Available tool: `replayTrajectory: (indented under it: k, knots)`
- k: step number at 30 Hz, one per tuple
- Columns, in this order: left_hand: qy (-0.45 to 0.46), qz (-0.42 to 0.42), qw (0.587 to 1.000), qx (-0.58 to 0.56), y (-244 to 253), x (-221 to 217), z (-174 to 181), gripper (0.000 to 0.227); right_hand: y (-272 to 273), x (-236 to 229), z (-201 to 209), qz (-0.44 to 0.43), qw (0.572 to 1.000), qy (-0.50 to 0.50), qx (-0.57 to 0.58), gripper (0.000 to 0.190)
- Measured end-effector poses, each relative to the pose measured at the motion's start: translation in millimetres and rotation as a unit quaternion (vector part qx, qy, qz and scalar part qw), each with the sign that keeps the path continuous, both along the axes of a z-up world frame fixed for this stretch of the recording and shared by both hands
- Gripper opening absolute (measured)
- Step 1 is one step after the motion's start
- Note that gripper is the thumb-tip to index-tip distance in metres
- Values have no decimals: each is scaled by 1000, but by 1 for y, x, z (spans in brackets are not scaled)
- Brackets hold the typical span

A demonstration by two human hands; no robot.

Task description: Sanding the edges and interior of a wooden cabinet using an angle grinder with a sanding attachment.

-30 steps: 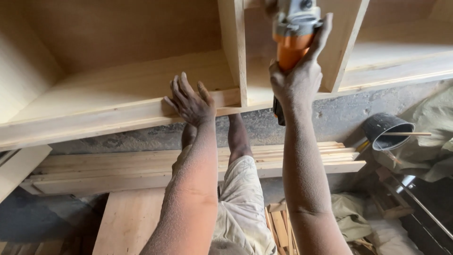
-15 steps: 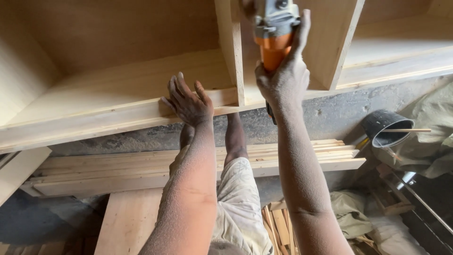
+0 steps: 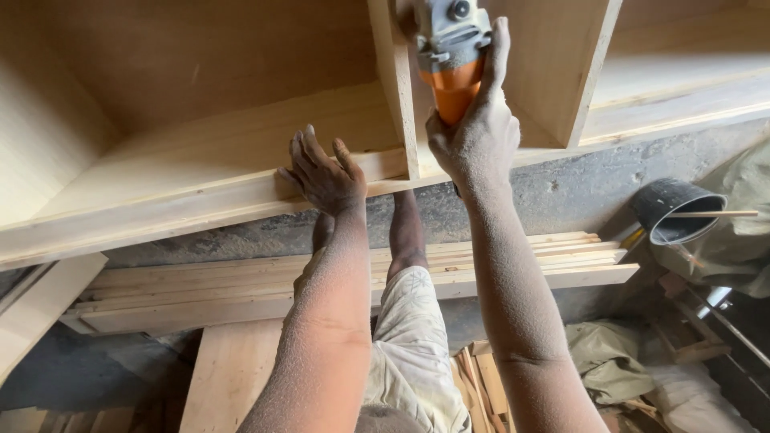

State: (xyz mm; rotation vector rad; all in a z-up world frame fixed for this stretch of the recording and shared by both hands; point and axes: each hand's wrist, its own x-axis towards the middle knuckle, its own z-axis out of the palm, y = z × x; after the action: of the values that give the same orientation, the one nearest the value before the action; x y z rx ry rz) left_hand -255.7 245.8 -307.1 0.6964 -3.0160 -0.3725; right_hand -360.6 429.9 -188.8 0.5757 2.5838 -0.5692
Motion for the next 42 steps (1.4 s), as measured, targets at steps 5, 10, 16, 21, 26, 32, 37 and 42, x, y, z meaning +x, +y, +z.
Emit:
replayTrajectory:
  k: [5,10,16,21,26,32,37,42]
  knots:
    - [-14,12,1000,-17,0,1,1,45,26,4,0,-15,999,30,18,117]
    - [-20,27,999,-3,0,4,-2,48,38,9,-13,-23,998,47,23,114]
    - [-42,20,999,23,-9,4,-9,65,16,1,-4,-24,1000,2,4,115]
    - [-44,18,999,21,-9,0,3,46,71,19,-18,-6,998,54,21,119]
    - [-36,23,999,16,-10,2,2,46,94,13,-6,-36,997,63,7,118]
    - [-23,28,999,17,-10,1,-1,44,107,-8,14,-127,991,35,22,89]
    - [-27,28,999,20,-11,2,1,44,89,-2,-1,-142,985,93,-43,98]
    - [-73,15,997,21,-17,3,-2,47,48,-7,-16,-3,997,-48,54,103]
